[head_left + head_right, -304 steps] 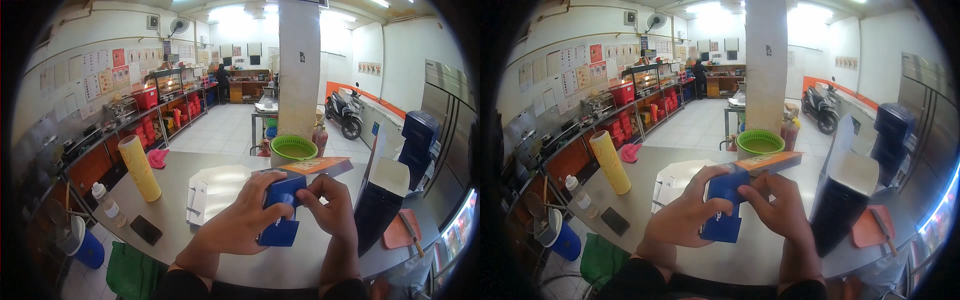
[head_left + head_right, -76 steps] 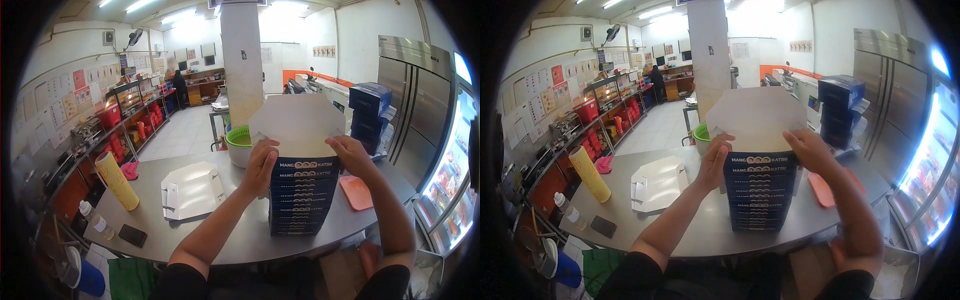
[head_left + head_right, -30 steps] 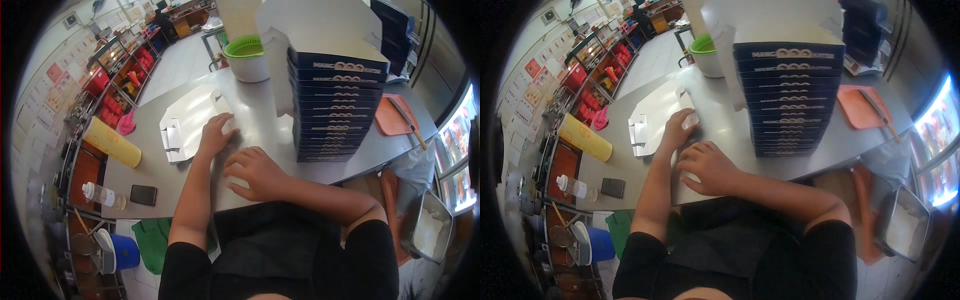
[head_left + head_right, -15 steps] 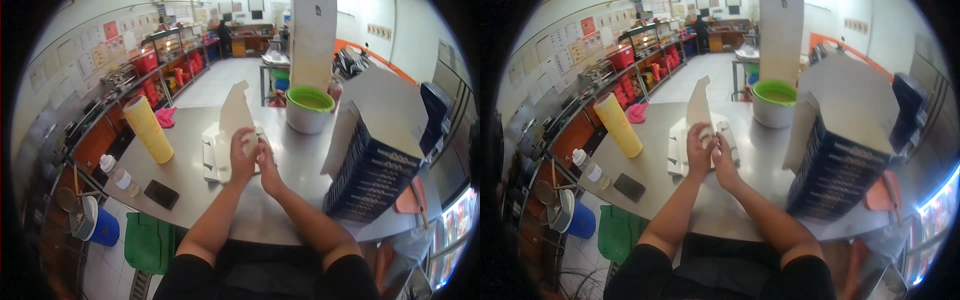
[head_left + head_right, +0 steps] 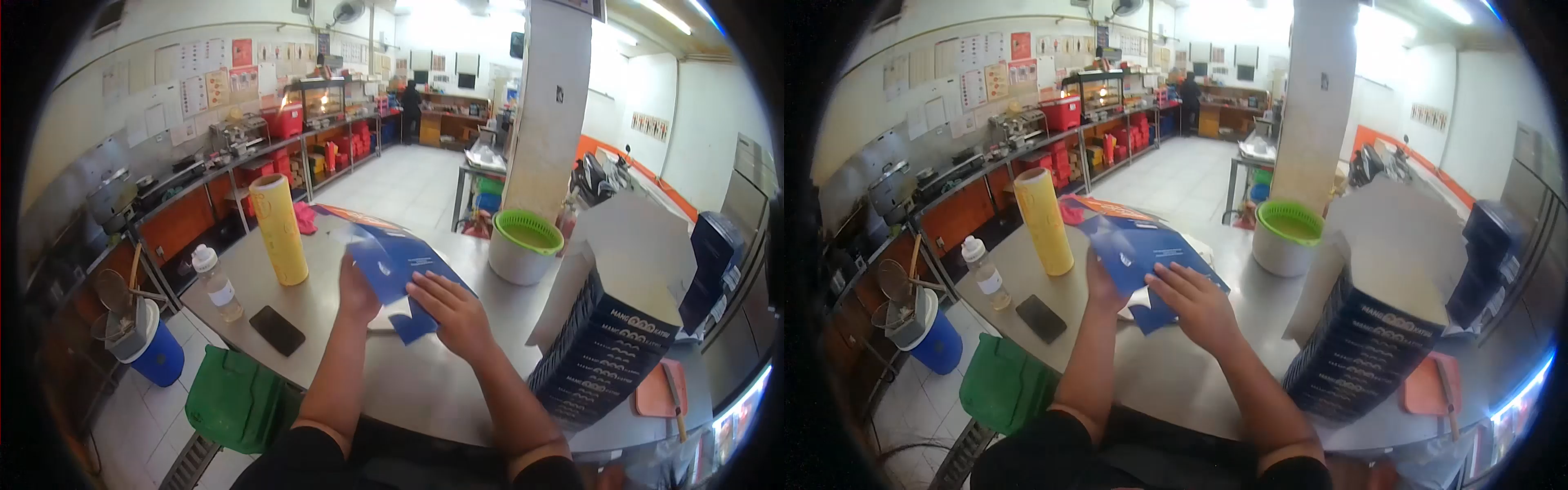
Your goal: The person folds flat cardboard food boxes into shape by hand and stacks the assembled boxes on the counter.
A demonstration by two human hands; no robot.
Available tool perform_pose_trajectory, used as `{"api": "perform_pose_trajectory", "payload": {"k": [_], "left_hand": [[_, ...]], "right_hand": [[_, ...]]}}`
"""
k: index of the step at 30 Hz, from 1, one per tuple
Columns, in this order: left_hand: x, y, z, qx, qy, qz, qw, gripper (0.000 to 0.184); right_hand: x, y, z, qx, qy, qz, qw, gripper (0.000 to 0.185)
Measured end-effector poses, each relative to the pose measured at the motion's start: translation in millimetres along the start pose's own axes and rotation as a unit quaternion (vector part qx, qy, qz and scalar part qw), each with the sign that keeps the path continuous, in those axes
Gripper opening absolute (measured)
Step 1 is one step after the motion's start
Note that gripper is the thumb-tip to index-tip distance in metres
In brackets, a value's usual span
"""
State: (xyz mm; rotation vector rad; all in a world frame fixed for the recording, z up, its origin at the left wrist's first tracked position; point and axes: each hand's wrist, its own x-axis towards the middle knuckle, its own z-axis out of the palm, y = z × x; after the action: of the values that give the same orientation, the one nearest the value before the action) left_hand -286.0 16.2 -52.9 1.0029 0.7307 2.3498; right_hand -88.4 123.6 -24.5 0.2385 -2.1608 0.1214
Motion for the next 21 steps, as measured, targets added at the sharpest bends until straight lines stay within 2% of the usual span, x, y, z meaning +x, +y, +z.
{"api": "perform_pose_trajectory", "payload": {"k": [2,5,6,9,10,13,15,18,21], "left_hand": [[-17,44,36,-0.154,-0.026,-0.037,0.987,0.046],[-14,67,58,-0.002,-0.109,0.033,0.994,0.038],[-12,79,78,0.034,-0.078,0.022,0.996,0.036],[-16,94,122,0.069,-0.081,0.05,0.993,0.029],[-17,94,130,0.069,-0.11,0.073,0.989,0.026],[-23,89,138,0.098,-0.163,0.092,0.977,0.025],[-25,85,139,0.124,-0.178,0.069,0.974,0.026],[-24,79,145,0.192,-0.215,0.033,0.957,0.03],[-22,74,144,0.188,-0.218,0.017,0.958,0.032]], "right_hand": [[12,-11,-29,-0.07,0.035,-0.068,0.995,0.053],[21,-24,-60,-0.084,0.072,-0.066,0.992,0.052],[23,-26,-70,-0.076,0.094,-0.071,0.99,0.05],[18,-32,-88,0.051,0.163,-0.024,0.985,0.05],[6,-23,-85,0.12,0.174,-0.026,0.977,0.067],[-2,-28,-90,0.241,0.232,-0.006,0.943,0.083],[0,-31,-102,0.194,0.236,0.013,0.952,0.081],[5,-22,-107,0.191,0.278,-0.027,0.941,0.064],[0,-9,-114,0.185,0.22,-0.057,0.956,0.056]]}}
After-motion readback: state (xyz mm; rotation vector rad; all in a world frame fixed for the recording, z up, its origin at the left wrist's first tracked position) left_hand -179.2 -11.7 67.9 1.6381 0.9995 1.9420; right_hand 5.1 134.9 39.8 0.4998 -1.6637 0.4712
